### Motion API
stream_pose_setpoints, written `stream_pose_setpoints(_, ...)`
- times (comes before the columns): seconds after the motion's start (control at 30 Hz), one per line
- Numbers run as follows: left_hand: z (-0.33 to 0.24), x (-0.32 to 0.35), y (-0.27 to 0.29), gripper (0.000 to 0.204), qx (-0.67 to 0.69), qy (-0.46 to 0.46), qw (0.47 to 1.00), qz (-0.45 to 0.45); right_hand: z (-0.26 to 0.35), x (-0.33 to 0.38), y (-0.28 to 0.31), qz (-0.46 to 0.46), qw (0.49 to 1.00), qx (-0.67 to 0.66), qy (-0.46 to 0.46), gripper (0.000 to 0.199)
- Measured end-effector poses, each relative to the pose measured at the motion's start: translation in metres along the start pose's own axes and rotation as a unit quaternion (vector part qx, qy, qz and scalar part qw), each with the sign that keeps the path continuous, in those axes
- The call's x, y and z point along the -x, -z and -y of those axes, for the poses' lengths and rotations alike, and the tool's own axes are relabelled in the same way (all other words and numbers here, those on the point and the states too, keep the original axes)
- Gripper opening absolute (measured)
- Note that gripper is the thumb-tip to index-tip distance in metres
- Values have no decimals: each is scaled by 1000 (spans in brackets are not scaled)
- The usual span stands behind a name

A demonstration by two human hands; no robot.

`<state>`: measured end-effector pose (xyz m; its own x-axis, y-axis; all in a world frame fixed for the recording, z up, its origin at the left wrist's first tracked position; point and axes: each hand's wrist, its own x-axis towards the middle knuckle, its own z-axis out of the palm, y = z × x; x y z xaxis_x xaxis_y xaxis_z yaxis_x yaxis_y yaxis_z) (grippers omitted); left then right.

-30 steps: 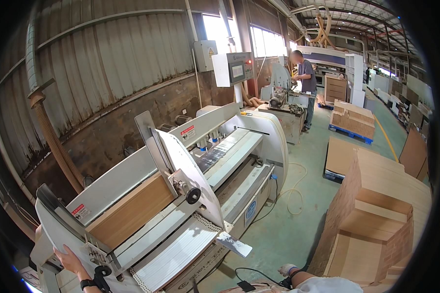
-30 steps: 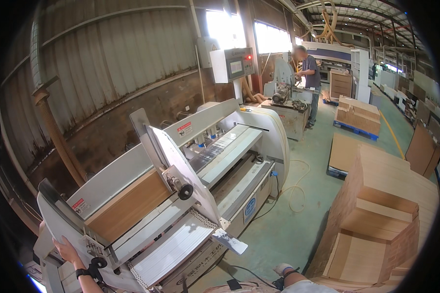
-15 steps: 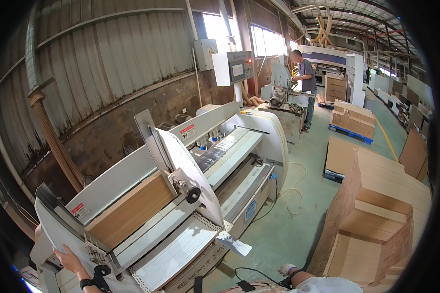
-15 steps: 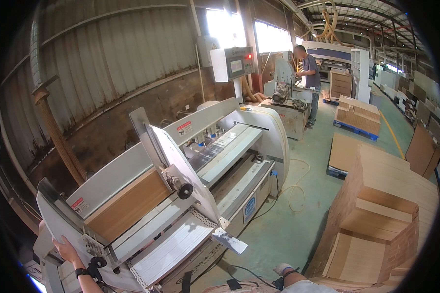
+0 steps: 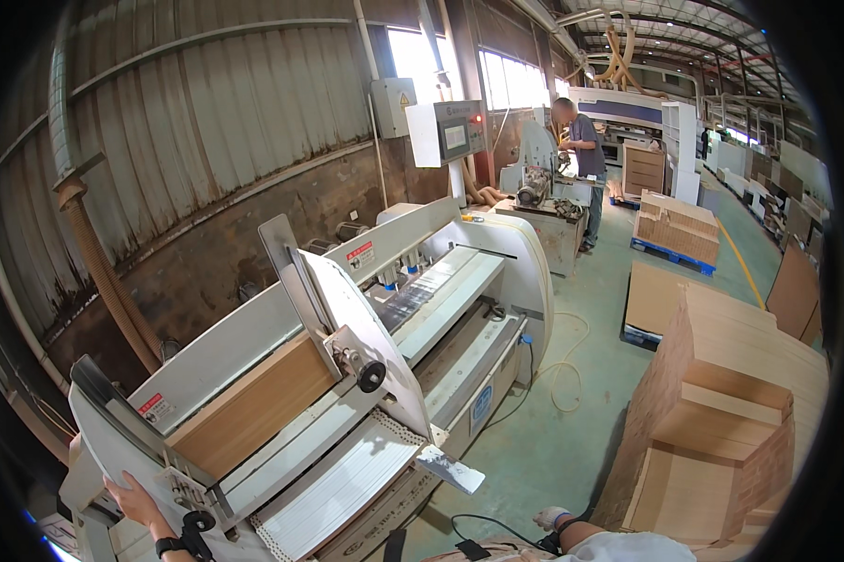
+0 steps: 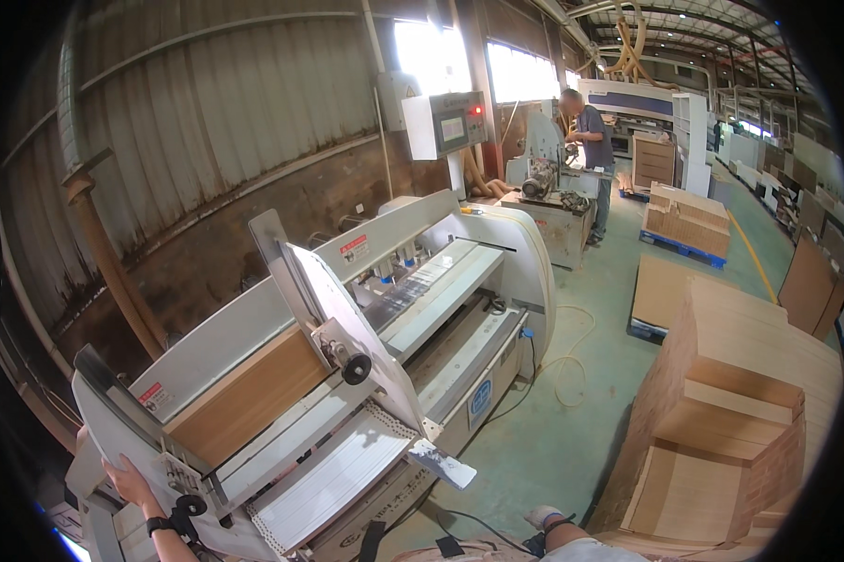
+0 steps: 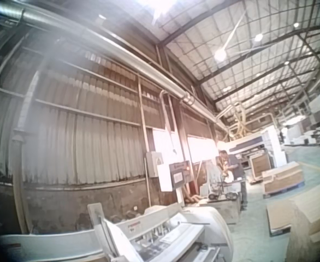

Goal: Operating an industrial machine to process wood panels and then stacking them onto pallets.

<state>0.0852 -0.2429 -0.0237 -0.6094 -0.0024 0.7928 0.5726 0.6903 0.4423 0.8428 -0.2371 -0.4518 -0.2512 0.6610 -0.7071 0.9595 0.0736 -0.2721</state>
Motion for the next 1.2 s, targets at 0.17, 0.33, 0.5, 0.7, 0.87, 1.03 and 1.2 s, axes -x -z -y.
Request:
stream_pose_setpoints(0.17,0,0,-5,48,4,-5,1000,-2,5,0,4,43,999,0,-17,29)
stream_pose_setpoints(0.33,9,-3,-3,48,-8,-9,1000,-19,21,11,22,48,997,-57,-32,29)
stream_pose_setpoints(0.5,-12,1,-4,48,8,-1,1000,8,-6,-14,-10,-24,999,-28,-14,24)
stream_pose_setpoints(0.7,8,-3,0,52,8,-4,1000,15,90,53,142,-206,962,-180,6,46)
stream_pose_setpoints(0.87,-16,31,26,59,38,-157,985,-63,181,124,272,-304,914,-194,189,46)
stream_pose_setpoints(1.03,-202,180,139,35,405,-216,797,393,261,154,300,-121,875,-243,402,42)
stream_pose_setpoints(1.2,-262,287,144,35,574,-251,324,709,308,132,301,4,808,94,582,40)
